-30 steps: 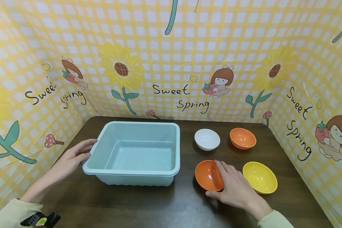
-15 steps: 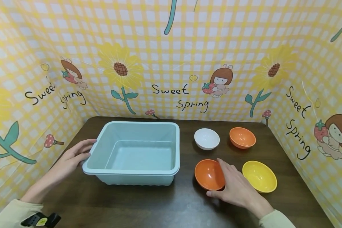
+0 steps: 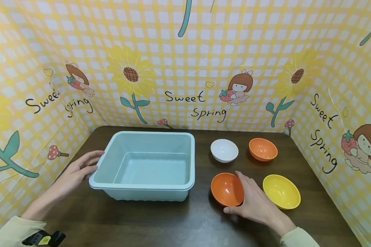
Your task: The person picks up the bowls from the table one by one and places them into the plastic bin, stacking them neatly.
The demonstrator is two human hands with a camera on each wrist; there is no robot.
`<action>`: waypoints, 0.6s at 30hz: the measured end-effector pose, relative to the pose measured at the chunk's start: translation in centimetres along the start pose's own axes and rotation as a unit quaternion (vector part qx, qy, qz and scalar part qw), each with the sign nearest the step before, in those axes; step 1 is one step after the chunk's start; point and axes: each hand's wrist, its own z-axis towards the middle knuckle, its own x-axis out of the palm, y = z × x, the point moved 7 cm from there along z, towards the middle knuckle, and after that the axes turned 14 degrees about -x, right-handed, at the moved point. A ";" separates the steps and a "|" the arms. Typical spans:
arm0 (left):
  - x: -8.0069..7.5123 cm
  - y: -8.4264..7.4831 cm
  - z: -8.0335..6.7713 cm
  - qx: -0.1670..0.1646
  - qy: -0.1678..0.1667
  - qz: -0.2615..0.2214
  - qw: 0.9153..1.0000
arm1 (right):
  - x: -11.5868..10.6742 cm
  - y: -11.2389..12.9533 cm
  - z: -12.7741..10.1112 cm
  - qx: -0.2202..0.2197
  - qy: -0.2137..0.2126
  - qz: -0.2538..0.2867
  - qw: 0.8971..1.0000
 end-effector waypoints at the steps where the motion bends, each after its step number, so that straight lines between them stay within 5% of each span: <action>1: 0.0 0.0 0.0 0.000 0.000 -0.002 1.000 | 0.0 0.0 0.0 0.001 0.000 0.001 1.000; 18: 0.0 -0.1 -0.1 0.025 0.009 -0.021 0.999 | 0.3 -0.7 0.3 0.013 -0.006 0.029 0.999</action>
